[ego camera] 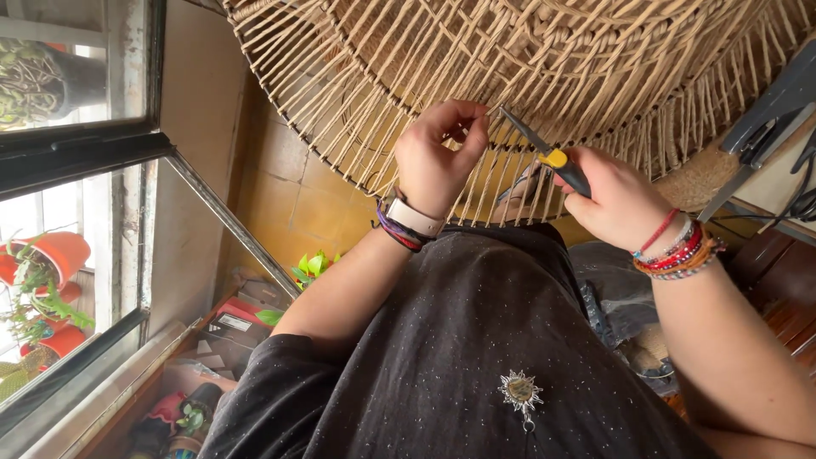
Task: Weaving and securing wicker strands to a frame using a stapler and wire cutters
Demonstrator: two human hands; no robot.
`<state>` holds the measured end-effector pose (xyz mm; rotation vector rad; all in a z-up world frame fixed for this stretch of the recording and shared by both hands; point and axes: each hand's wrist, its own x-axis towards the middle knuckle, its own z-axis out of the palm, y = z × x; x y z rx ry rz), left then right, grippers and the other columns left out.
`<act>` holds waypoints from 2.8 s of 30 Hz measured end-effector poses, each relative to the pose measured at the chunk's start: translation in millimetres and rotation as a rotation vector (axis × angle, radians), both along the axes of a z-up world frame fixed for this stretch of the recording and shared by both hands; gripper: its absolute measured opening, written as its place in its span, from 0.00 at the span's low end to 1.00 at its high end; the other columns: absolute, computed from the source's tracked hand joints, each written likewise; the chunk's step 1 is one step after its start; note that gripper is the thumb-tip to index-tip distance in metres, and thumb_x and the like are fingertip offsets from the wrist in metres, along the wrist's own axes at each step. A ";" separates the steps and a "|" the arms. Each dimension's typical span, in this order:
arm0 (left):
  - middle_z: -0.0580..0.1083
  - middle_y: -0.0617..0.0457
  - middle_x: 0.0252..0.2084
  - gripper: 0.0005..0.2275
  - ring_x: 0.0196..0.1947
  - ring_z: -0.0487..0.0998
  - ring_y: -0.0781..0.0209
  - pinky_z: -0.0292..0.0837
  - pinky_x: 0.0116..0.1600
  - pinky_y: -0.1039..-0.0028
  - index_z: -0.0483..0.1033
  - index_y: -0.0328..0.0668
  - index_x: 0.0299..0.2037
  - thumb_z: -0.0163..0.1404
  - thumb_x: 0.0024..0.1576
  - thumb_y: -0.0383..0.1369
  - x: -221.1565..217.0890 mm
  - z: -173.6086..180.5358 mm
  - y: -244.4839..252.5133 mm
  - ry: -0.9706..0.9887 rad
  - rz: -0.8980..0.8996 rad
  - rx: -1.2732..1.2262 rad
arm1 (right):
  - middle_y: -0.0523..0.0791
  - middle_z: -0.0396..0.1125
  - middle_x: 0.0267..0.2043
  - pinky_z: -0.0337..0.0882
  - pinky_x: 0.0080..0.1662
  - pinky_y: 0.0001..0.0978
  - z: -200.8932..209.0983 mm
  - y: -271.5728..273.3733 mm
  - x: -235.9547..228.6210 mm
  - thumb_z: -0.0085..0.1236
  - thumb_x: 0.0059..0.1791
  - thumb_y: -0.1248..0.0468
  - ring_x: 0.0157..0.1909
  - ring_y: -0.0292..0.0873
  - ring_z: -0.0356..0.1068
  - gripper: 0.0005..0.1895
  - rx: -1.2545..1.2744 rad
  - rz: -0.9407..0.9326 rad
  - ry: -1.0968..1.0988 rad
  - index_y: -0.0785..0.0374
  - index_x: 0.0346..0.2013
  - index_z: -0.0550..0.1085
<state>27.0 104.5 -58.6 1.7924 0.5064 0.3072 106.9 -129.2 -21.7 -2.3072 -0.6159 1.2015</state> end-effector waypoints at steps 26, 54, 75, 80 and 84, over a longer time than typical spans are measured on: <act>0.74 0.61 0.24 0.02 0.23 0.77 0.66 0.69 0.35 0.73 0.79 0.51 0.31 0.58 0.52 0.32 2.2 0.1 -9.1 -0.077 -0.001 0.313 | 0.49 0.67 0.27 0.62 0.23 0.21 12.3 45.9 -79.4 0.40 0.38 0.74 0.29 0.41 0.70 0.20 0.307 -0.718 0.468 0.72 0.40 0.75; 0.81 0.46 0.30 0.09 0.28 0.84 0.62 0.82 0.34 0.77 0.83 0.34 0.40 0.63 0.55 0.33 6.6 -32.3 -15.2 0.208 0.035 -0.810 | 0.51 0.59 0.28 0.52 0.18 0.10 21.4 54.1 -80.1 0.36 0.36 0.79 0.30 0.44 0.67 0.21 0.488 -0.951 0.767 0.78 0.42 0.70; 0.79 0.41 0.32 0.12 0.18 0.78 0.65 0.77 0.21 0.81 0.80 0.30 0.45 0.63 0.53 0.26 8.3 -8.5 7.8 0.122 -0.121 -0.755 | 0.64 0.68 0.57 0.75 0.58 0.53 14.4 -5.1 -52.4 0.47 0.45 0.82 0.64 0.61 0.67 0.26 0.043 -0.373 0.220 0.76 0.59 0.67; 0.79 0.49 0.32 0.09 0.21 0.81 0.66 0.80 0.27 0.80 0.82 0.38 0.44 0.62 0.54 0.26 7.0 -13.9 8.0 0.076 -0.171 -0.600 | 0.63 0.69 0.56 0.76 0.57 0.50 3.6 -9.3 -52.2 0.47 0.46 0.79 0.59 0.59 0.71 0.25 0.044 -0.353 0.205 0.74 0.59 0.66; 0.78 0.48 0.34 0.08 0.27 0.82 0.63 0.83 0.34 0.76 0.81 0.35 0.46 0.58 0.57 0.26 5.0 -19.9 6.5 0.067 -0.204 -0.660 | 0.59 0.70 0.56 0.76 0.57 0.49 0.9 -10.8 -53.3 0.47 0.46 0.76 0.53 0.52 0.76 0.28 0.017 -0.292 0.179 0.68 0.62 0.66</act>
